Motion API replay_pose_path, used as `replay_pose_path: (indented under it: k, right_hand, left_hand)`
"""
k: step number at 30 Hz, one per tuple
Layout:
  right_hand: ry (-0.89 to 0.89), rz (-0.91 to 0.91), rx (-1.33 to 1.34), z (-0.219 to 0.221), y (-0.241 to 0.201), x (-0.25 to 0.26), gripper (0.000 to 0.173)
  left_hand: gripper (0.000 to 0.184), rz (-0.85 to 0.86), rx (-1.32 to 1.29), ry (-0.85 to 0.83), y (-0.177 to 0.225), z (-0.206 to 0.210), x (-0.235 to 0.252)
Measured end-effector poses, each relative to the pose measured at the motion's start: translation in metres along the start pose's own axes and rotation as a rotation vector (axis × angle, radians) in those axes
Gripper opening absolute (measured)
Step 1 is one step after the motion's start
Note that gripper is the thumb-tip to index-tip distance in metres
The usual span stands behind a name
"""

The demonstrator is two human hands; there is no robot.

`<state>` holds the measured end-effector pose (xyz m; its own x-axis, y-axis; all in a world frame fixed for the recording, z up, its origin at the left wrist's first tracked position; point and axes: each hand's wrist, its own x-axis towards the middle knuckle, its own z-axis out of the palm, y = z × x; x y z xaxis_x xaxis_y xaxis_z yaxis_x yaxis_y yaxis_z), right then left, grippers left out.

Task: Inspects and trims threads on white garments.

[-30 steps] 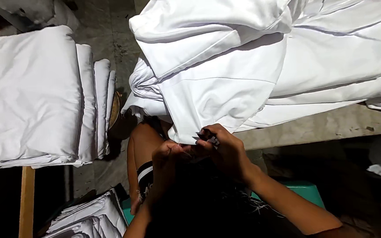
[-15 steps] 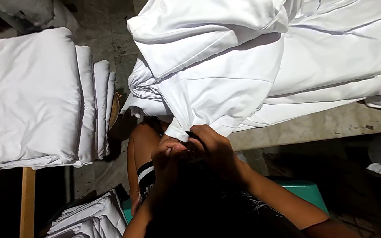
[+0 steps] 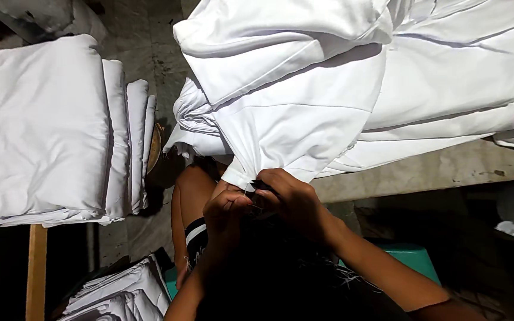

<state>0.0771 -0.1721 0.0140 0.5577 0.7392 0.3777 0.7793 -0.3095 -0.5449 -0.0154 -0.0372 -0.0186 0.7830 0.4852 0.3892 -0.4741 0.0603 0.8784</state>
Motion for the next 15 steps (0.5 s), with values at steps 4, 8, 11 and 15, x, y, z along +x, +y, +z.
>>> replay_pose_path:
  k: [4,8,11,15]
  right_hand:
    - [0.021,0.005,-0.021,0.0014,-0.0026,0.0014,0.028]
    - [0.008,0.045,0.030,-0.0007,-0.0009,-0.0001,0.029]
    - [0.017,0.051,0.038,0.0001,-0.0013,-0.0007,0.030]
    - [0.022,0.063,0.052,-0.0003,-0.0019,-0.0009,0.031]
  left_hand:
    - [0.018,0.014,0.018,0.004,0.0006,0.0008,0.0015]
    - [0.018,0.018,0.009,-0.002,-0.0007,0.0005,0.0002]
    - [0.016,0.021,0.010,0.013,-0.0002,0.0011,-0.0002]
    - [0.016,0.026,-0.001,0.010,-0.0014,0.0003,-0.0005]
